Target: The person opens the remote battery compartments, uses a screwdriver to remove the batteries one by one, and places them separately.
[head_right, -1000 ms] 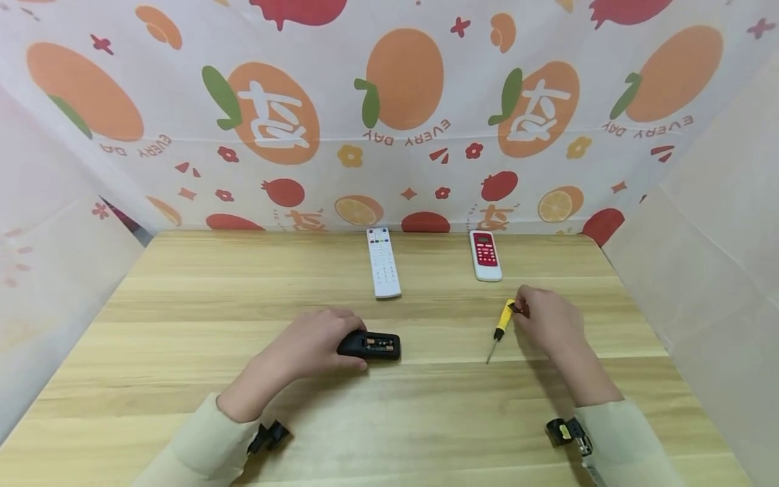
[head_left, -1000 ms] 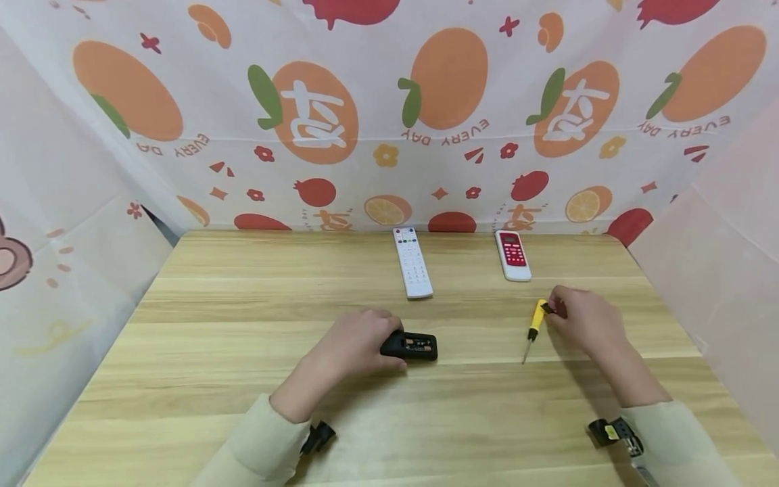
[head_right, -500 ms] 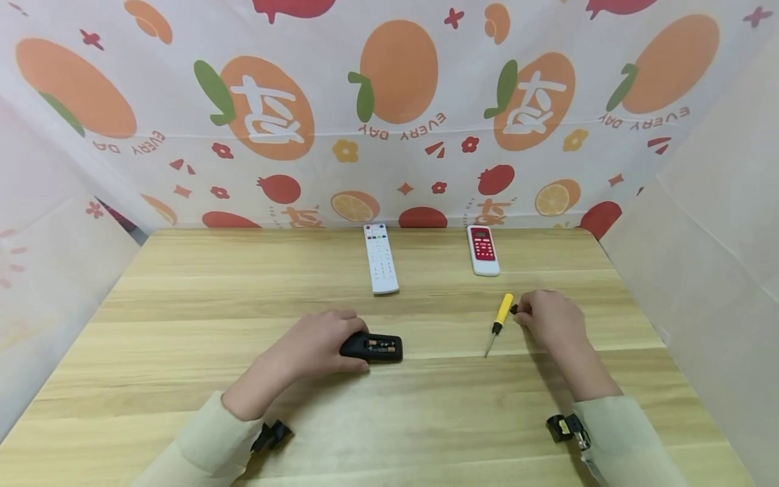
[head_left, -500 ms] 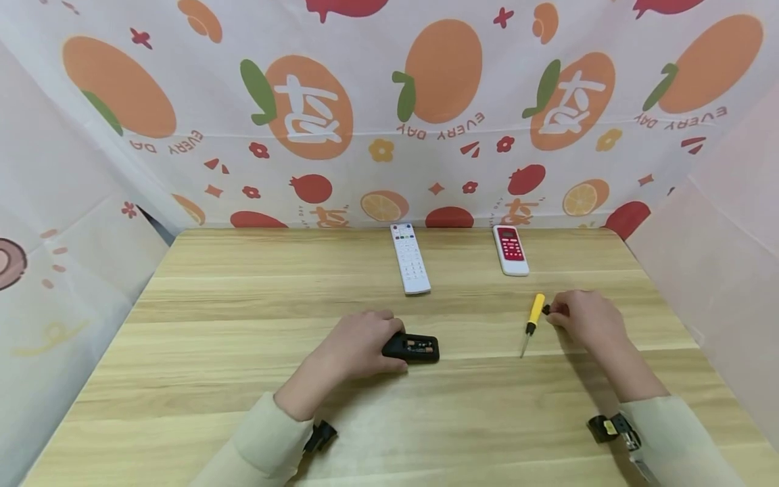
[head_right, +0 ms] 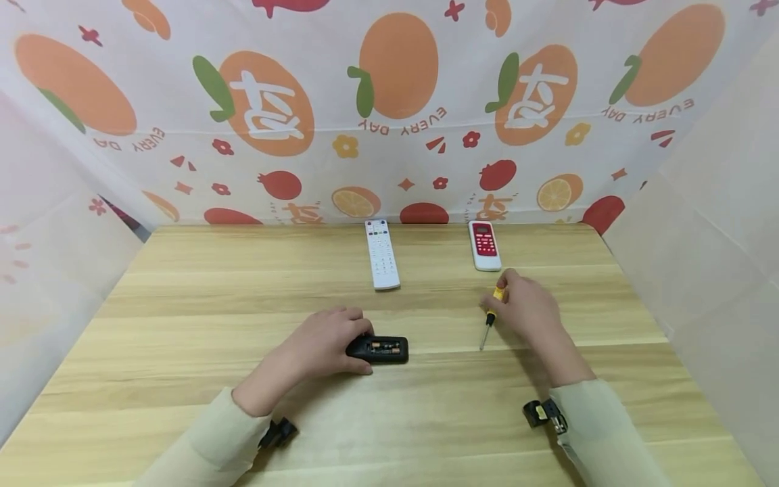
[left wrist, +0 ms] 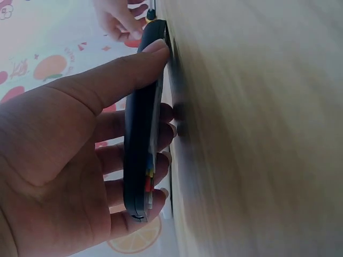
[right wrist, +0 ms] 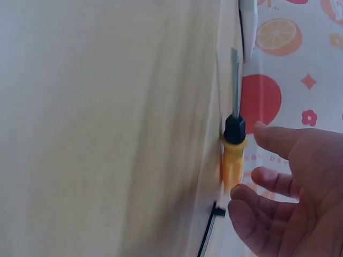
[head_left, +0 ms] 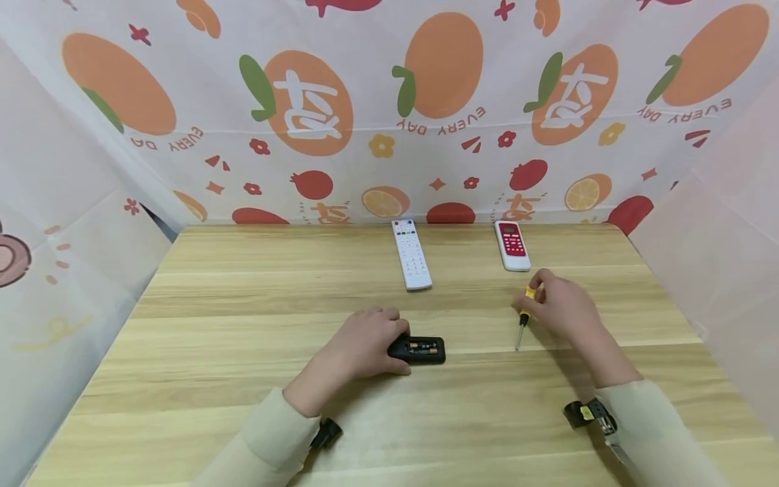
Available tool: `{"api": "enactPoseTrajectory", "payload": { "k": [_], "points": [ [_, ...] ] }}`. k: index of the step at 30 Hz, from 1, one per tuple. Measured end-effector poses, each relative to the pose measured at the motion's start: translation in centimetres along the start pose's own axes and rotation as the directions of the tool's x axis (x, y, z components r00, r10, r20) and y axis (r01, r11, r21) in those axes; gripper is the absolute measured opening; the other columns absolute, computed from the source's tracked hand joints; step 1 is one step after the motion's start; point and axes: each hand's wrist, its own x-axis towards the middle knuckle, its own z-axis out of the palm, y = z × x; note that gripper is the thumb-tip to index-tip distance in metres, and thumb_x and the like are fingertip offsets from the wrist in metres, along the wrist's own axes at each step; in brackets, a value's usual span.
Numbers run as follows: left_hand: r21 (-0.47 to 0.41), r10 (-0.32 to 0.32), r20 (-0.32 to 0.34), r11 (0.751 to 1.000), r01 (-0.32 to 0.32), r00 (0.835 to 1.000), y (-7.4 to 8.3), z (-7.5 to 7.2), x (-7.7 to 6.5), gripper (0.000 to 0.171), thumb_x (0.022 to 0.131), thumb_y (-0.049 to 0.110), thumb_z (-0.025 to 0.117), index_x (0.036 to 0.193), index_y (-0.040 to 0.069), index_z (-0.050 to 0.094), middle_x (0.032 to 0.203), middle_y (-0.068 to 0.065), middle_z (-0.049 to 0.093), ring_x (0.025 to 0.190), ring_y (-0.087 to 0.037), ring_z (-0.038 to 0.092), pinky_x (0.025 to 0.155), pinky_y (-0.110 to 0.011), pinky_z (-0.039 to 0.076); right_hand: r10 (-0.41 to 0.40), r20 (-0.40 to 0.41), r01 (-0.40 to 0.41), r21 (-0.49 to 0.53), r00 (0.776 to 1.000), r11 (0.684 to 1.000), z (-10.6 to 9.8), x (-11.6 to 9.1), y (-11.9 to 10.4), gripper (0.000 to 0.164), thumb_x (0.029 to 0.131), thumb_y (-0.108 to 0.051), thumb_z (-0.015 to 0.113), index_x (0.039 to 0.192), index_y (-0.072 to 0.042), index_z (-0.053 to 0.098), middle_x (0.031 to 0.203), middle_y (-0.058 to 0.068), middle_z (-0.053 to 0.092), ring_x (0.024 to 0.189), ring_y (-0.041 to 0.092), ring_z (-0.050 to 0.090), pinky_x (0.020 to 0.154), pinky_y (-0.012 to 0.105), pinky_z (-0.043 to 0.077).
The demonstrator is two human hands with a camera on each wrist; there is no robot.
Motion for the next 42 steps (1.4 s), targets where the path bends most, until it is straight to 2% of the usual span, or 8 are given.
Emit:
{"api": "enactPoseTrajectory", "payload": {
  "k": [7,11,15,19,22,25,28,42],
  "points": [
    [-0.032,-0.017,0.032,0.999,0.019,0.999,0.0,0.1,0.1,0.048,0.065,0.049,0.077,0.103,0.022,0.061,0.093,0.004,0.051,0.079,-0.015,0.046,0.063,-0.032,0.04,0.001,0.054,-0.006,0.091,0.999,0.996,0.6,1.1,-1.0,0.056,0.078,-0.036,0.07,0.117,-0.008,0.042,0.069,0.004,0.057,0.056,0.018,0.049,0.05,0.031,0.037],
    [-0.027,-0.008,0.032,1.0,0.009,0.999,-0.2,0.2,0.1,0.049,0.065,0.048,0.077,0.103,0.023,0.06,0.093,0.004,0.051,0.08,-0.015,0.047,0.065,-0.033,0.041,-0.014,0.078,-0.007,0.259,0.997,0.966,0.7,1.3,-2.4,0.05,0.08,-0.027,0.068,0.119,-0.012,0.042,0.07,0.006,0.058,0.053,0.018,0.054,0.049,0.032,0.044],
    [-0.028,-0.008,0.028,1.0,0.009,1.0,-0.5,0.3,0.2,0.048,0.065,0.048,0.077,0.104,0.024,0.06,0.094,0.005,0.051,0.082,-0.015,0.046,0.065,-0.033,0.041,-0.079,0.062,0.032,0.55,0.995,0.835,0.0,1.1,-5.6,0.048,0.082,-0.016,0.065,0.124,-0.017,0.043,0.079,0.015,0.055,0.058,0.025,0.06,0.053,0.039,0.052],
    [-0.048,-0.014,0.036,0.999,0.015,0.999,-0.6,0.2,0.3,0.047,0.066,0.048,0.077,0.103,0.025,0.06,0.094,0.006,0.051,0.083,-0.015,0.046,0.063,-0.032,0.041,-0.155,0.014,0.098,0.72,0.988,0.687,-1.5,0.1,-10.0,0.047,0.084,-0.009,0.063,0.127,-0.018,0.045,0.086,0.019,0.053,0.068,0.032,0.062,0.062,0.044,0.053],
    [-0.072,-0.012,0.05,0.997,0.016,0.999,-0.6,0.1,0.3,0.047,0.065,0.048,0.077,0.103,0.025,0.061,0.092,0.006,0.05,0.082,-0.015,0.047,0.062,-0.032,0.041,-0.211,-0.052,0.177,0.751,0.976,0.636,-2.0,-1.0,-12.4,0.044,0.084,-0.01,0.064,0.124,-0.015,0.046,0.089,0.016,0.055,0.072,0.03,0.062,0.064,0.04,0.053],
    [-0.086,-0.01,0.059,0.996,0.015,0.998,-0.6,0.0,0.4,0.047,0.064,0.047,0.078,0.102,0.025,0.061,0.091,0.007,0.05,0.081,-0.015,0.048,0.062,-0.033,0.041,-0.259,-0.12,0.261,0.733,0.958,0.628,-2.3,-2.1,-13.8,0.047,0.083,-0.009,0.066,0.124,-0.015,0.044,0.09,0.011,0.057,0.072,0.026,0.062,0.062,0.033,0.053],
    [-0.084,-0.016,0.06,0.996,0.021,0.998,-0.6,0.0,0.4,0.047,0.063,0.047,0.078,0.101,0.025,0.061,0.09,0.007,0.05,0.082,-0.015,0.048,0.062,-0.034,0.042,-0.305,-0.161,0.329,0.683,0.939,0.652,-2.2,-2.8,-14.4,0.049,0.082,-0.01,0.067,0.125,-0.015,0.044,0.091,0.006,0.058,0.073,0.02,0.063,0.061,0.028,0.052],
    [-0.072,-0.051,0.084,0.996,0.057,0.995,-0.4,0.0,0.5,0.048,0.064,0.047,0.078,0.102,0.025,0.06,0.091,0.005,0.05,0.082,-0.015,0.047,0.06,-0.034,0.042,-0.451,-0.168,0.466,0.532,0.877,0.707,1.0,-1.9,-13.8,0.038,0.08,-0.037,0.068,0.113,-0.029,0.051,0.091,-0.009,0.059,0.068,0.005,0.061,0.06,0.023,0.051]
  ]
}}
